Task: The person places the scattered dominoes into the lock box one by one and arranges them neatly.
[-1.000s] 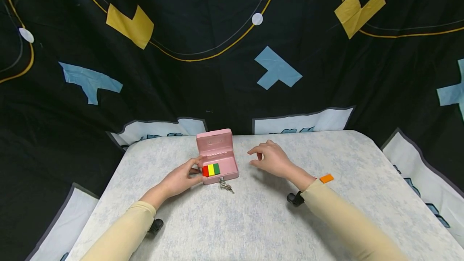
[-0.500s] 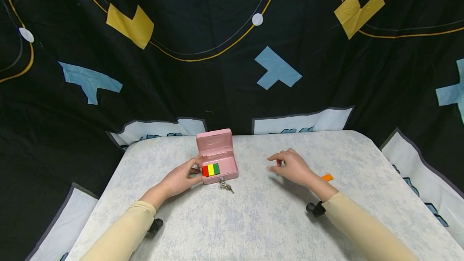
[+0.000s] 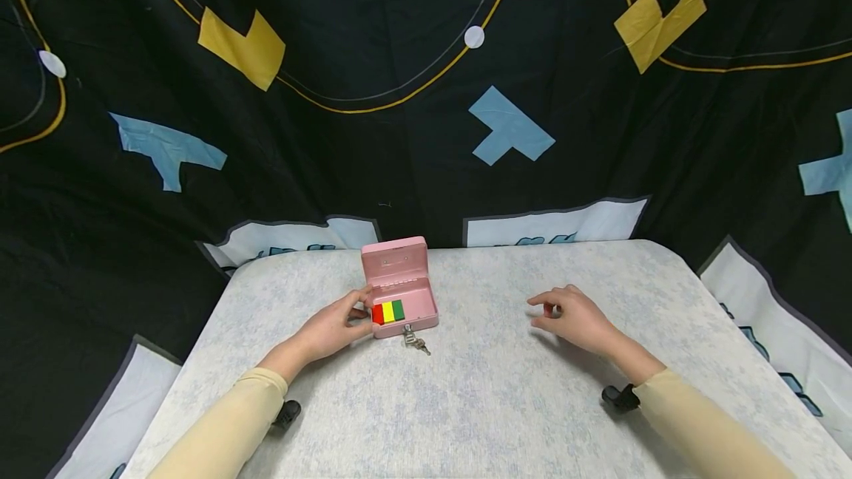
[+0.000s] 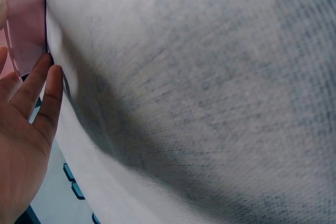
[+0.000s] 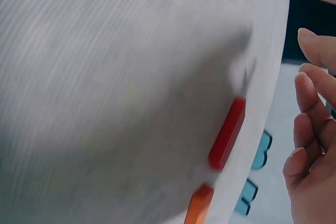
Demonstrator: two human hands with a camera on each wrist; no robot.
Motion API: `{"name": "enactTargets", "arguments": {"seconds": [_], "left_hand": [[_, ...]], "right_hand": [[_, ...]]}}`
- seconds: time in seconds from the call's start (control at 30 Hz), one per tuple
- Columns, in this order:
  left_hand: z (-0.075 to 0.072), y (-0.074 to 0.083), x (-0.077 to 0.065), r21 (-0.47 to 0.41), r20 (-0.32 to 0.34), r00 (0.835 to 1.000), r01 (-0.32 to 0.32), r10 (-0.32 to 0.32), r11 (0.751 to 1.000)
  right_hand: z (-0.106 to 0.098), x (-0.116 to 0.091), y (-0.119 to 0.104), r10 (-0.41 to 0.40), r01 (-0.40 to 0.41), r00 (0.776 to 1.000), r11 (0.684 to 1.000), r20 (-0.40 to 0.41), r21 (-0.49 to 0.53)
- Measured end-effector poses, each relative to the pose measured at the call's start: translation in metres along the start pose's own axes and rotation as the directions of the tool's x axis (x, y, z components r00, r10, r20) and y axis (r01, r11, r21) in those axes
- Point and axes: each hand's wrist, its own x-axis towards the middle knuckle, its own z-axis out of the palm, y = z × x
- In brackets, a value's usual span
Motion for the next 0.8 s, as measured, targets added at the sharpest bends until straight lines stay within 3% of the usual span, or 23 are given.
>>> {"name": "enactTargets", "arguments": {"seconds": [0.37, 0.8], "left_hand": [[0.001, -0.001, 0.000, 0.006, -0.009, 1.000, 0.002, -0.002, 1.000], [0.001, 0.001, -0.001, 0.002, -0.010, 1.000, -0.003, 0.003, 1.000]], "right_hand": [[-0.020, -0.017, 0.024, 0.053, -0.053, 0.999, 0.998, -0.002, -0.037], [-0.032, -0.023, 0.041, 0.042, -0.037, 0.995, 0.998, 0.088, -0.055]]}}
